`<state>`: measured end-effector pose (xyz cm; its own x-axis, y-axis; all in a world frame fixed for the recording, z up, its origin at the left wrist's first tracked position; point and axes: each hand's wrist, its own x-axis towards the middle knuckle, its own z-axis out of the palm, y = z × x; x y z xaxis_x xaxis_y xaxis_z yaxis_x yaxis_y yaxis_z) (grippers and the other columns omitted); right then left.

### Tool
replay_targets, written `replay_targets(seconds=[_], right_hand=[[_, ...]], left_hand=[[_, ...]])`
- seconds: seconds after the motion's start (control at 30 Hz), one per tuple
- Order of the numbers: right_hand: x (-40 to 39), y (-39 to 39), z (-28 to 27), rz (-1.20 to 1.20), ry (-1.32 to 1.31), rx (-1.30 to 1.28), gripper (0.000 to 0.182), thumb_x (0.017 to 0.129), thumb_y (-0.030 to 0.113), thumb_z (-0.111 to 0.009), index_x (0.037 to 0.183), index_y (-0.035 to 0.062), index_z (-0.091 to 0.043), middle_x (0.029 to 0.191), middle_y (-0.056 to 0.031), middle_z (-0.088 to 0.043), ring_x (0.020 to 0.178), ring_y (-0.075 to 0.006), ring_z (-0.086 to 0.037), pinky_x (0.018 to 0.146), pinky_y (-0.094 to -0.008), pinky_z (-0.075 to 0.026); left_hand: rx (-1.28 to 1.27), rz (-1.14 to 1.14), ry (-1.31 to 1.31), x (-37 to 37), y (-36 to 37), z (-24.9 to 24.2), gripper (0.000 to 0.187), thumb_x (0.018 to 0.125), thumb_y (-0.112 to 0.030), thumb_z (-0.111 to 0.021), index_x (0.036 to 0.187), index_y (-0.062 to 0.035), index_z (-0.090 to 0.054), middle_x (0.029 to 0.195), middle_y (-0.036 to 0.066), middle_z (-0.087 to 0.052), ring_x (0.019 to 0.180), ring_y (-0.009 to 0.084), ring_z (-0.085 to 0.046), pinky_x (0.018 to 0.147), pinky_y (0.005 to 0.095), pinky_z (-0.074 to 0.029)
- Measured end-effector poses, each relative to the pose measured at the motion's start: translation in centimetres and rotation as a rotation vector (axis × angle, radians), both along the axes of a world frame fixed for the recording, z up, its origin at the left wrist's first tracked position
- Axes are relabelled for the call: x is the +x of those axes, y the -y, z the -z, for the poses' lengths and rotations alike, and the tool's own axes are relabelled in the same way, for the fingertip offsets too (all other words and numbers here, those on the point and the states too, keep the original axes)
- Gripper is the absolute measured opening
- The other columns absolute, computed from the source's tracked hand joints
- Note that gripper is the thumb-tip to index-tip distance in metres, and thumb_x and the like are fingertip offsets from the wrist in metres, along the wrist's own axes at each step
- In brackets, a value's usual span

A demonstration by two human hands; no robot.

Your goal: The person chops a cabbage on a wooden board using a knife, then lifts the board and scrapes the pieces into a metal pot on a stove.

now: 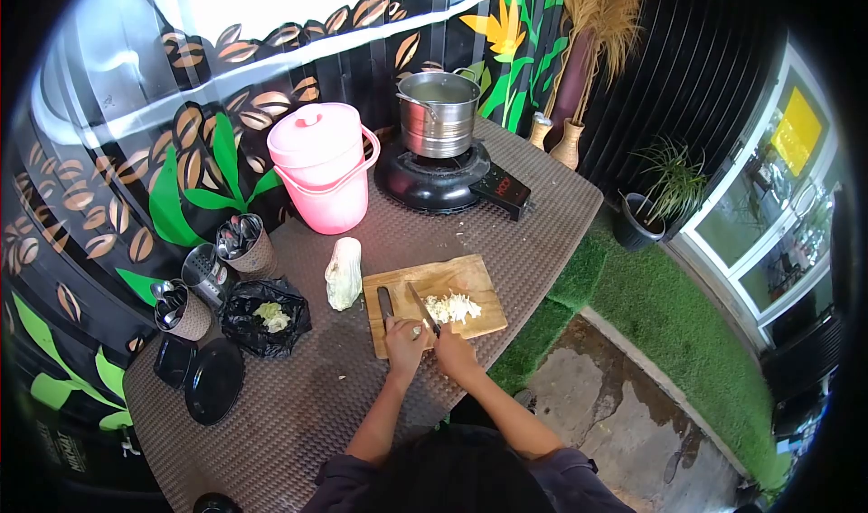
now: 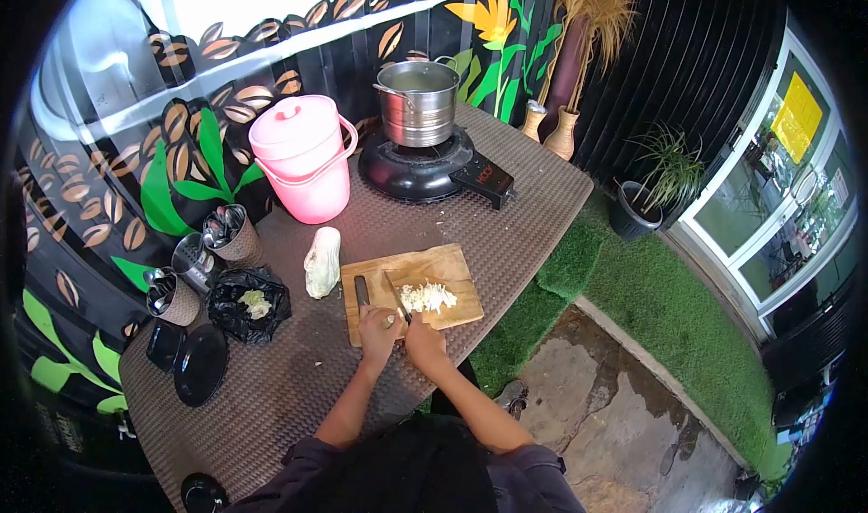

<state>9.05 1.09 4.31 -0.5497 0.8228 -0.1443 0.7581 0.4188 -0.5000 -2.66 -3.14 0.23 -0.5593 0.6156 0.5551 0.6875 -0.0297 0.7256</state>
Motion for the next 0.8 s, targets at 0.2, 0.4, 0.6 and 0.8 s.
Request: replay_targets(seconds=[0.2,0.4,0.6,0.8], right_hand=[[-1.1,0.3,1.5,0.084,-0.012,-0.017,0.03,0.092,0.026,-0.045,0.107,0.0002,-0.045,0.085,-0.027,-0.064,0.081,-0.0441,-0.064,0.071,-0.0549,-0.05],[0.9,-1.4,-0.1,0.027,0.013,-0.029,0.032,0.092,0.027,-0.048,0.107,-0.0006,-0.044,0.085,-0.0282,-0.063,0.08,-0.0446,-0.063,0.07,-0.0548,-0.049],[1.6,-1.8,0.2,0.074,-0.071,-0.031,0.031,0.091,0.025,-0.049,0.106,-0.0011,-0.044,0.083,-0.0285,-0.063,0.079,-0.0462,-0.062,0.07,-0.055,-0.049],[1.4,-0.5,0.2,0.092,-0.06,0.018,0.031,0.093,0.028,-0.048,0.105,0.0002,-0.045,0.082,-0.0274,-0.064,0.08,-0.0445,-0.064,0.072,-0.0533,-0.051]], left_hand=[[-0.02,0.035,-0.018,-0.1,0.1,-0.3,0.009,0.068,0.0,-0.071,0.077,-0.0004,-0.069,0.08,0.011,-0.067,0.083,0.0279,-0.056,0.074,0.0353,-0.047],[-0.059,0.051,0.05,-0.1,0.2,-0.5,0.01,0.07,0.001,-0.07,0.08,-0.0001,-0.069,0.083,0.012,-0.067,0.085,0.0289,-0.059,0.076,0.0363,-0.048],[-0.138,0.132,0.107,-0.9,-1.6,0.3,0.012,0.072,-0.002,-0.068,0.083,0.0015,-0.069,0.086,0.014,-0.067,0.086,0.0295,-0.059,0.077,0.0375,-0.048],[-0.072,0.101,0.015,-0.2,-1.9,0.1,0.011,0.074,-0.003,-0.07,0.084,0.0005,-0.07,0.085,0.012,-0.064,0.087,0.0296,-0.058,0.077,0.0367,-0.048]])
